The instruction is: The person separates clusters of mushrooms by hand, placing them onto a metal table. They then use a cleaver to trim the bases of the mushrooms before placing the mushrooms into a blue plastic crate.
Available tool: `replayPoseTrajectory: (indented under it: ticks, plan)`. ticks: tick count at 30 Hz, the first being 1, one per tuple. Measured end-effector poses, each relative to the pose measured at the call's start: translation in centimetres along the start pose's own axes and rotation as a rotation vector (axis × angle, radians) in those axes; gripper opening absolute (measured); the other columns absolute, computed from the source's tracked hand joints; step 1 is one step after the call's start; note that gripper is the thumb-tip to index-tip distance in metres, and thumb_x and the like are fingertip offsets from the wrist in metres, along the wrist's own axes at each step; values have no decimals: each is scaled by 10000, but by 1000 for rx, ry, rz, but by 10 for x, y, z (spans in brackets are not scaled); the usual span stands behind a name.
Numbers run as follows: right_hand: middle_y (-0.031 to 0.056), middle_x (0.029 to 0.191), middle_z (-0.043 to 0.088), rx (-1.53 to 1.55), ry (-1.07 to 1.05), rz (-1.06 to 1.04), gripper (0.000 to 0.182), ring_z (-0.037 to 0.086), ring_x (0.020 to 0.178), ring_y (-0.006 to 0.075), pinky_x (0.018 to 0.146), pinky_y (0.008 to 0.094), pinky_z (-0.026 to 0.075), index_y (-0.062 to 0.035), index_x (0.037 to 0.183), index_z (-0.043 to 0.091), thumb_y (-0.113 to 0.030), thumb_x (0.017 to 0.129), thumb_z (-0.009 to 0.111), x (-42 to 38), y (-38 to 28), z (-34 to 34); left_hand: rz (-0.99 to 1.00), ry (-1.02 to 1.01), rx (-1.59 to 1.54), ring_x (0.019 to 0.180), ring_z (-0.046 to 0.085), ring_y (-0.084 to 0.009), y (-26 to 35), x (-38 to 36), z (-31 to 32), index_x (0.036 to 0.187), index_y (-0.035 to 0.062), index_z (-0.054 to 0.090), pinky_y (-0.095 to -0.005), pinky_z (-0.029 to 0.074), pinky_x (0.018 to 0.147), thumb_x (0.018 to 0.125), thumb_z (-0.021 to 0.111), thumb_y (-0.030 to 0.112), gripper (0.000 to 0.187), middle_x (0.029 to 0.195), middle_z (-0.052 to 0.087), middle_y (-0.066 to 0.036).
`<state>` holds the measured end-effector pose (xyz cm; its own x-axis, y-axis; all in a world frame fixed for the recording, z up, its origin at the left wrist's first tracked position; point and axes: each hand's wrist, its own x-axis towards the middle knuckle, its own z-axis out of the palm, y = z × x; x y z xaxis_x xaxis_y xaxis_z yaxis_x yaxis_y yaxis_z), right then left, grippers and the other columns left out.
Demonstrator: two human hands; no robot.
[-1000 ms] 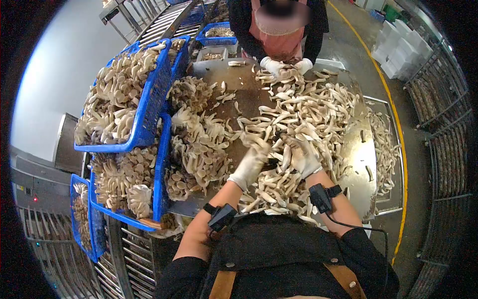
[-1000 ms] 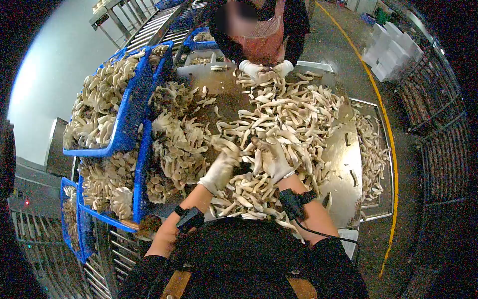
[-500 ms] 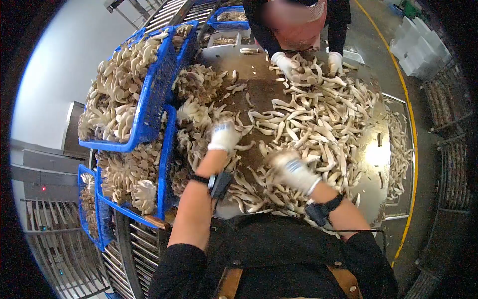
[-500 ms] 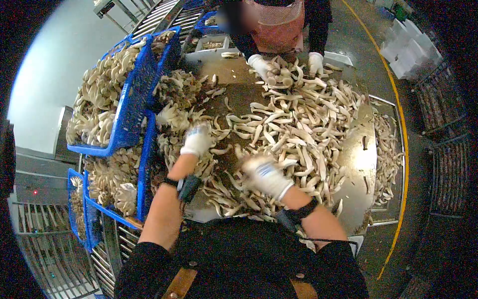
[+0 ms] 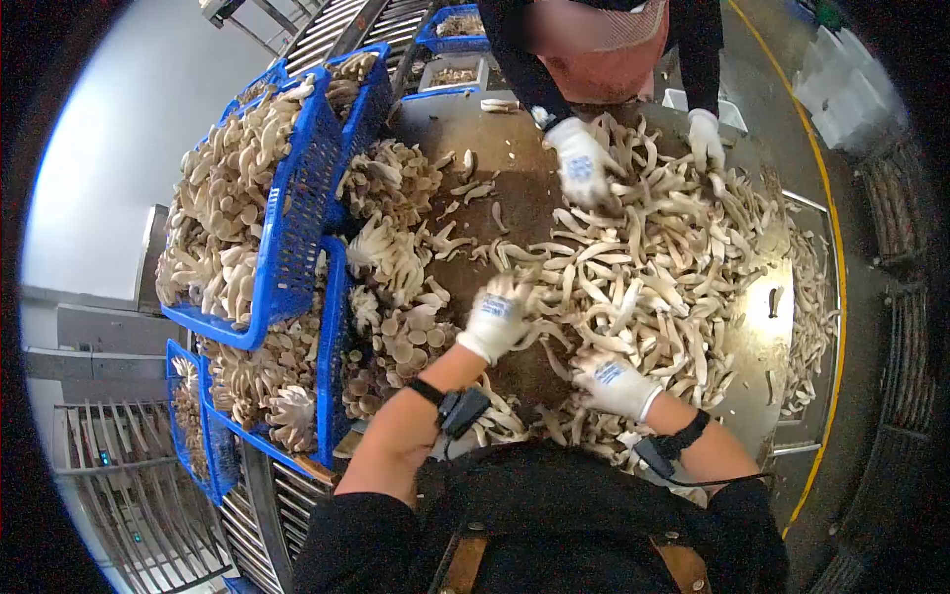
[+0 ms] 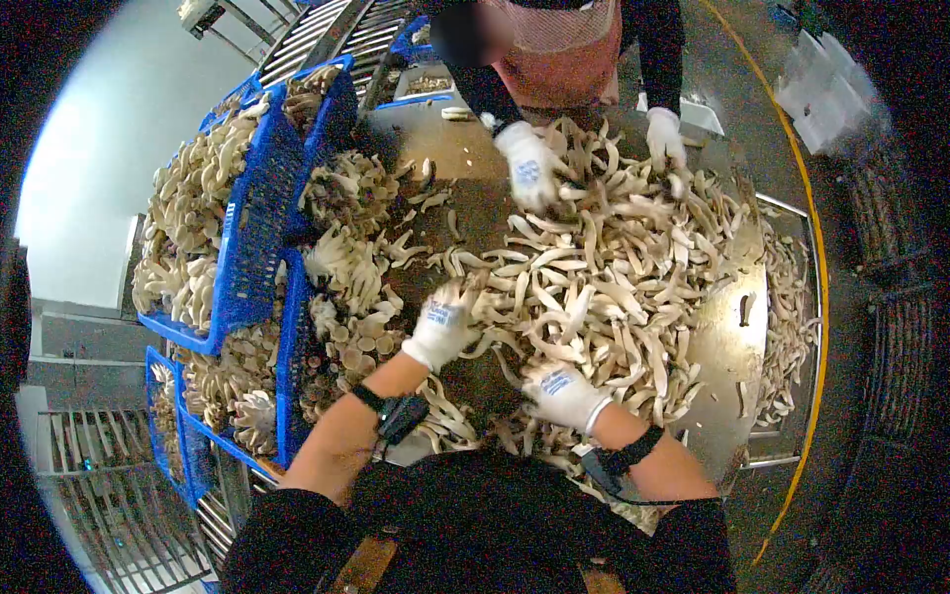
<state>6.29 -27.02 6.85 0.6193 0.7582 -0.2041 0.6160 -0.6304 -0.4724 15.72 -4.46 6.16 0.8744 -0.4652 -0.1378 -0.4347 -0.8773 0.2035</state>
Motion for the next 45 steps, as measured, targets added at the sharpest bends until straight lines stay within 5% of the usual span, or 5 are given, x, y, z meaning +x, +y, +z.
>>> replayPoseTrajectory:
  ticks: [10, 17, 22, 26, 45]
  plan:
    - [75, 1316, 478, 2145, 667, -55, 436, 464, 1207, 193, 1031, 317, 368, -38, 1345, 388, -189, 947, 482, 0, -19, -44, 645, 425, -617, 1333, 277, -381, 63, -58, -69, 1349, -26, 336, -439, 201, 1117, 614, 792, 265, 913, 1388, 354, -239]
    - [155, 1371, 389, 1154, 569, 235, 763, 362, 1281, 247, 1064, 326, 284, 10, 1378, 277, -343, 827, 668, 0, -44, -21, -247, -362, -2431, 1014, 557, -188, 73, -90, -13, 1260, 62, 451, -364, 477, 892, 905, 549, 337, 459, 1107, 563, -82]
    - [202, 1289, 442, 629, 709, 370, 703, 428, 1196, 260, 1031, 349, 317, 38, 1288, 411, -252, 736, 735, -11, -77, -22, -274, 251, -2009, 922, 589, -158, 102, -102, -17, 1207, 61, 418, -298, 512, 784, 822, 623, 19, 437, 1069, 562, -54]
    - [219, 1186, 516, 1380, 594, 468, 627, 524, 1083, 254, 955, 325, 397, 55, 1257, 432, -158, 731, 699, -19, -64, -36, -276, 229, -1999, 963, 567, -175, 105, -115, -47, 1280, 67, 362, -289, 498, 792, 753, 595, -77, 594, 1162, 511, -65]
    - [101, 1031, 599, 1115, 753, 53, 456, 550, 956, 192, 877, 296, 428, 3, 1119, 525, -149, 723, 693, -4, -77, -50, -124, 81, -1974, 1046, 544, -195, 87, -120, -59, 1291, 106, 407, -360, 463, 909, 775, 551, 36, 540, 1201, 510, -50]
